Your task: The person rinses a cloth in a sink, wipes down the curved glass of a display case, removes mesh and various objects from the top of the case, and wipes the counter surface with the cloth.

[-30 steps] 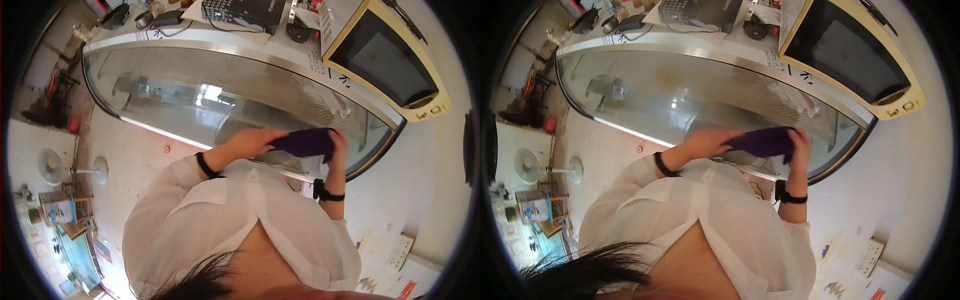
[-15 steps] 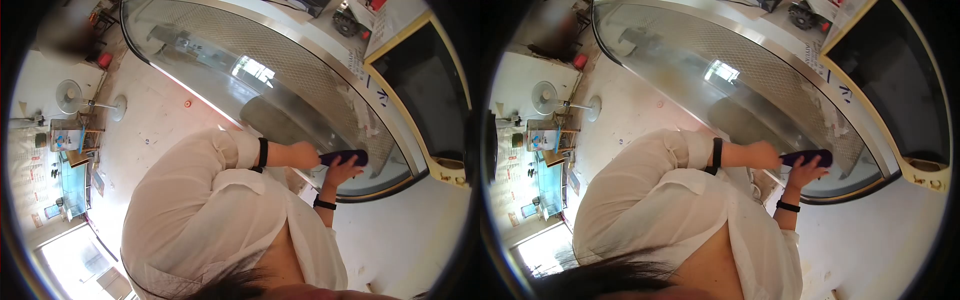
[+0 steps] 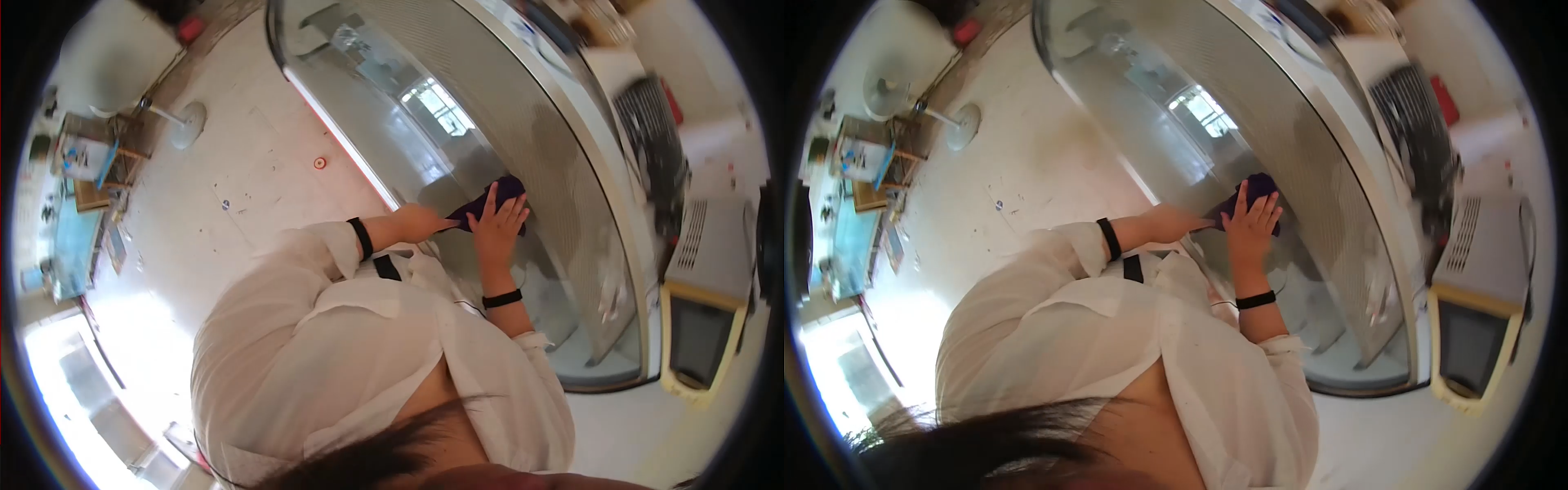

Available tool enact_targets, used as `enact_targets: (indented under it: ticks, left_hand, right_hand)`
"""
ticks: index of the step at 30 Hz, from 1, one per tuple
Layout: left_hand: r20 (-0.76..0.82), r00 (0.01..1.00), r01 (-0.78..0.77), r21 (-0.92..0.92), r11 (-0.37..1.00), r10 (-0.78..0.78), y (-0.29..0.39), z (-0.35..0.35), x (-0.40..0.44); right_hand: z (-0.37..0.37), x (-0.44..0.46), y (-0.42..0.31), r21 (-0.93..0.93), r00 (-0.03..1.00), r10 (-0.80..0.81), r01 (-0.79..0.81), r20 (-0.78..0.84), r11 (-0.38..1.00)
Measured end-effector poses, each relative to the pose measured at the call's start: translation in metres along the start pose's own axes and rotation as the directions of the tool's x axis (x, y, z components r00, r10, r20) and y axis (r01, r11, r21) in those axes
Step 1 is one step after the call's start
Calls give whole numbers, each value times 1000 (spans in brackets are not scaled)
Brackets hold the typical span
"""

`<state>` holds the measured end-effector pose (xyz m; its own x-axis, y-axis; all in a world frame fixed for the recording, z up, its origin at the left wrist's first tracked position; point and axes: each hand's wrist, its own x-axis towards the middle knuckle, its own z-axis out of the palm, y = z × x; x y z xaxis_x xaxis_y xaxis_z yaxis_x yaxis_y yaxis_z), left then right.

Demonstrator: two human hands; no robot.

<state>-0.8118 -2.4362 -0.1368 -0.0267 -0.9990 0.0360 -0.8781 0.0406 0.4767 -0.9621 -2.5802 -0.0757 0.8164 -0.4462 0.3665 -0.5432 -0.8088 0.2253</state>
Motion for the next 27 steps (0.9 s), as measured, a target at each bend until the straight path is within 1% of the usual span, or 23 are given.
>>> enact_targets:
  ticks: [1,2,3,5,7,8,9,11,12,14,15,16,18,20,22,24,25,26,27]
  left_hand:
    - [116,990,90,-51,995,-83,-23,-22,-20]
    - [238,958,187,-104,977,-158,-40,-48,-43]
    - [203,960,221,-120,968,-194,-53,-72,-68]
    - [239,881,457,-202,866,-409,-84,-113,-122]
    - [29,855,505,-270,820,-517,-129,-107,-188]
    - [-2,797,578,-287,764,-604,-138,-114,-220]
    - [-30,731,643,-308,702,-682,-145,-122,-248]
    - [12,590,779,-272,565,-808,-156,-133,-296]
    - [7,572,787,-284,547,-820,-162,-132,-319]
    - [9,460,808,-419,415,-888,-171,-127,-353]
    - [-8,421,811,-445,380,-907,-175,-126,-364]
    - [-7,409,816,-445,369,-913,-179,-125,-371]
    - [36,350,784,-558,272,-936,-190,-125,-383]
    - [69,340,788,-565,244,-938,-207,-124,-393]
    - [119,431,767,-571,294,-894,-241,-121,-407]
    - [130,434,774,-559,295,-891,-279,-141,-414]
    - [116,384,787,-561,258,-916,-300,-153,-416]
    - [101,332,799,-559,223,-938,-322,-165,-419]
    - [82,306,818,-532,218,-948,-347,-177,-423]
  right_hand:
    - [4,30,-27,10,1000,-23,23,-4,1000]
    - [6,57,-52,23,999,-50,50,-1,998]
    - [7,83,-74,24,994,-104,104,-12,994]
    - [13,133,-126,29,992,-120,121,-31,992]
    - [22,182,-171,49,983,-173,176,-60,983]
    - [27,205,-189,53,979,-192,196,-70,979]
    - [31,230,-208,82,977,-210,212,-34,974]
    - [38,277,-244,86,968,-251,252,-27,964]
    - [40,299,-263,82,965,-262,263,-21,961]
    - [48,341,-298,85,960,-281,280,1,956]
    - [52,360,-314,61,957,-292,291,0,955]
    - [56,379,-331,36,954,-299,299,0,954]
    - [68,410,-362,35,947,-321,320,16,947]
    - [80,440,-392,31,931,-364,363,18,931]
    - [99,473,-430,16,926,-375,375,32,927]
    - [106,503,-470,-20,909,-414,415,56,909]
    - [109,516,-489,-25,889,-439,446,126,895]
    - [124,529,-505,-9,897,-424,428,129,904]
    - [144,542,-526,-43,879,-466,472,103,881]
